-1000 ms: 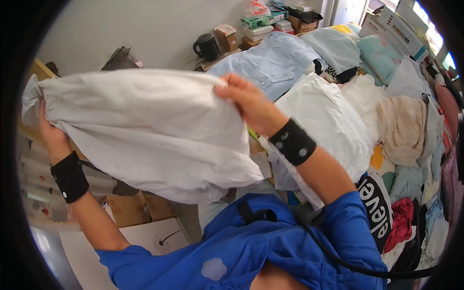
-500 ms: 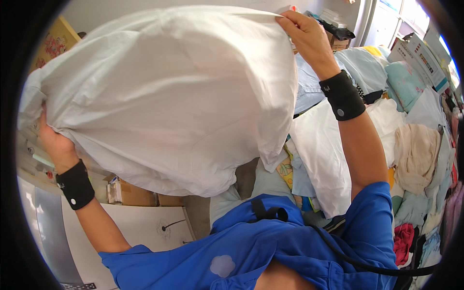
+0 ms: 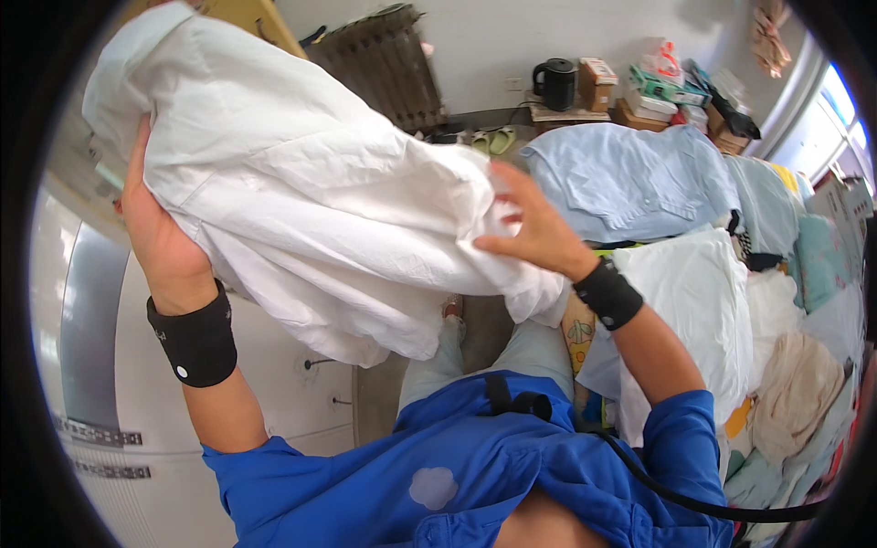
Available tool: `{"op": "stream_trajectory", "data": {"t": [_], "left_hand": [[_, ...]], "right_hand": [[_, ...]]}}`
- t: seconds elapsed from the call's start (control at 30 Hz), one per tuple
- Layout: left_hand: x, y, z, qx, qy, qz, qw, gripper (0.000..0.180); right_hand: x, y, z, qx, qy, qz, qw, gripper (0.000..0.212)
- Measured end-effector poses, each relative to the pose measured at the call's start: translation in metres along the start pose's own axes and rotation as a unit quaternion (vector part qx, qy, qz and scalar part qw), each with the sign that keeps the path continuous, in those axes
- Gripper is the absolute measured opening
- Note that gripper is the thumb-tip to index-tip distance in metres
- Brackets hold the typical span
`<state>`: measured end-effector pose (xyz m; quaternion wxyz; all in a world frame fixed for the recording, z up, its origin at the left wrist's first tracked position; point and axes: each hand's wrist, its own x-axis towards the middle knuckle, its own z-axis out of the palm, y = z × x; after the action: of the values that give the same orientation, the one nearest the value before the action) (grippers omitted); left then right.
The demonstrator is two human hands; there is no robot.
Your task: The person picks up and unfolds various articles of clothing, including pants and a white shirt, before folding each item by hand on a bed.
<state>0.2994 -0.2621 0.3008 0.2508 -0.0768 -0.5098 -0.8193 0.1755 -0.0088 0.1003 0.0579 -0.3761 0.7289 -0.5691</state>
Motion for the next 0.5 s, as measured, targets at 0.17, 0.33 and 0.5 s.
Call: {"op": "stream_trajectory", "data": {"t": [0.17, 0.33, 0.5], "left_hand": [[-0.03, 0.01, -0.014, 0.653, 0.009, 0.3, 0.695, 0.043], [-0.034, -0.006, -0.008, 0.516, 0.025, 0.206, 0.831, 0.055], [-0.037, -0.013, -0.016, 0.575, 0.0, 0.243, 0.781, 0.064]], "right_hand": [[0.004, -0.014, 0.06, 0.164, -0.096, 0.027, 0.981, 0.083], [0.009, 0.0, 0.085, 0.167, -0.138, 0.065, 0.974, 0.037], [0.011, 0.006, 0.072, 0.206, -0.147, 0.116, 0.961, 0.024]]}}
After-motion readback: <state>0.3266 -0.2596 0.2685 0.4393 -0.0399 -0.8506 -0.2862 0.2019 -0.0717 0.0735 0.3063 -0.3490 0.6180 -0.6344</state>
